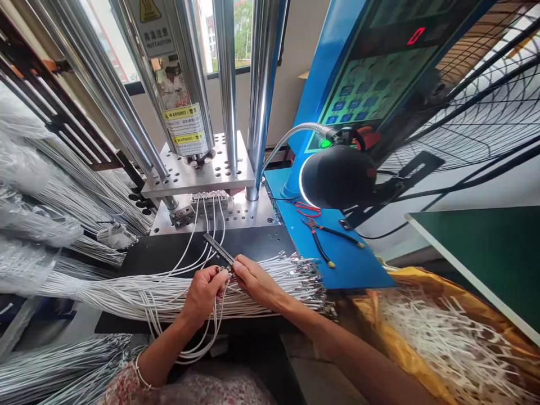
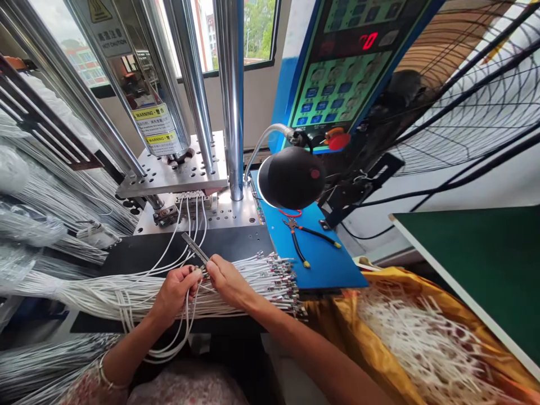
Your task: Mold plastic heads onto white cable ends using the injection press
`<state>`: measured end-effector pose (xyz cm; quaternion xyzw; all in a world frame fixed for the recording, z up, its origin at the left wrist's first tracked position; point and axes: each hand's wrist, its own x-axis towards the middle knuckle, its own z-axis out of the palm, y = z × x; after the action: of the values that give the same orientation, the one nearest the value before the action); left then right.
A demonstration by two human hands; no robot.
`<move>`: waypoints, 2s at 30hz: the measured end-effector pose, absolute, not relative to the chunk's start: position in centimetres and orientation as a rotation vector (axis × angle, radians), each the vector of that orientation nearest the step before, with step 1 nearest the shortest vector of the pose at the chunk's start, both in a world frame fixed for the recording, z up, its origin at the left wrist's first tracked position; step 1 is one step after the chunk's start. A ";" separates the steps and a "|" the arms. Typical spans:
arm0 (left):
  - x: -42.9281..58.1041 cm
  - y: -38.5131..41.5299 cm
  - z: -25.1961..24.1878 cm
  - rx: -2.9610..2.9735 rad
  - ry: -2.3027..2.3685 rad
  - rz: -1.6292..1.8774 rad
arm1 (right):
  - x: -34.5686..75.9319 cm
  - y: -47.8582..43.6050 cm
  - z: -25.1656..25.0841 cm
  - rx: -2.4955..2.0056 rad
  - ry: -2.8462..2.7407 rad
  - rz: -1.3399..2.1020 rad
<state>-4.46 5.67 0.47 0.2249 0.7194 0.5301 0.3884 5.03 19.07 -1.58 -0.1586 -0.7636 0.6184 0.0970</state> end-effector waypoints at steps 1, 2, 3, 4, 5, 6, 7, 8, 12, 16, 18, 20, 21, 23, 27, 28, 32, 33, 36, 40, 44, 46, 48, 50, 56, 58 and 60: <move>-4.4 5.7 0.5 0.573 1.818 1.359 | 5.1 19.1 -1.5 -0.454 -2.304 1.780; -4.4 5.7 0.5 0.578 1.806 1.366 | 5.1 19.2 -1.3 -0.440 -2.341 1.737; -4.5 5.7 0.5 0.582 1.796 1.365 | 5.2 19.2 -1.2 -0.425 -2.373 1.707; -4.5 5.7 0.5 0.586 1.788 1.357 | 5.3 19.3 -1.1 -0.407 -2.405 1.686; -4.6 5.7 0.5 0.591 1.783 1.343 | 5.4 19.3 -1.0 -0.391 -2.432 1.670; -4.7 5.7 0.5 0.595 1.785 1.322 | 5.5 19.2 -1.0 -0.378 -2.455 1.658; -4.8 5.7 0.5 0.599 1.791 1.300 | 5.6 19.2 -1.0 -0.376 -2.469 1.653; -5.0 5.8 0.5 0.612 1.791 1.277 | 5.6 19.1 -1.1 -0.386 -2.466 1.658; -6.0 5.9 0.7 0.689 1.828 1.258 | 5.6 18.9 -1.7 -0.517 -2.246 1.810; -6.5 5.6 1.1 0.625 1.957 1.417 | 5.7 19.0 -1.9 -0.602 -1.977 1.966; -6.2 5.4 1.1 0.613 1.869 1.437 | 5.9 19.1 -1.6 -0.581 -1.959 2.018; -5.8 5.4 0.8 0.609 1.809 1.419 | 6.0 19.1 -1.3 -0.545 -1.978 2.062; -5.6 5.5 0.7 0.603 1.807 1.410 | 6.1 19.1 -1.2 -0.523 -1.995 2.069; -5.3 5.6 0.3 0.582 1.815 1.402 | 6.2 19.0 -1.0 -0.482 -2.041 2.053; -5.4 5.7 -0.2 0.563 1.797 1.414 | 6.2 19.1 -1.3 -0.464 -2.140 1.992; -5.5 5.7 -0.2 0.565 1.796 1.420 | 6.2 19.1 -1.4 -0.467 -2.165 1.982; -6.1 5.4 -0.1 0.562 1.766 1.436 | 6.2 19.3 -1.3 -0.431 -2.306 1.883; -6.2 5.3 0.0 0.558 1.748 1.429 | 6.2 19.3 -1.2 -0.407 -2.346 1.848; -6.7 5.0 0.2 0.586 1.712 1.377 | 6.5 19.5 -0.8 -0.323 -2.469 1.738; -7.6 4.9 0.4 0.612 1.749 1.257 | 6.6 19.5 -1.3 -0.382 -2.379 1.809; -8.3 5.0 0.4 0.596 2.131 1.391 | 6.4 19.2 -2.4 -0.560 -2.068 1.992; -8.1 5.0 0.4 0.643 2.151 1.424 | 6.3 19.2 -2.5 -0.561 -2.015 2.054; -7.6 4.9 0.2 0.621 2.030 1.433 | 6.4 19.1 -2.3 -0.538 -2.015 2.106; -7.1 5.0 0.1 0.562 1.936 1.456 | 6.5 19.2 -2.0 -0.517 -2.022 2.123; -6.6 5.2 0.0 0.491 1.894 1.456 | 6.5 19.1 -1.9 -0.464 -1.997 2.205; -6.7 5.2 0.0 0.479 1.881 1.462 | 6.5 19.1 -1.9 -0.471 -1.985 2.245; -6.8 5.2 0.0 0.484 1.876 1.459 | 6.6 19.1 -1.9 -0.477 -2.002 2.221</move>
<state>-6.80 5.16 -0.02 0.1868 0.7245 0.5633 0.3505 6.58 19.05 -1.86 -0.1573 -0.6601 0.7323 0.0569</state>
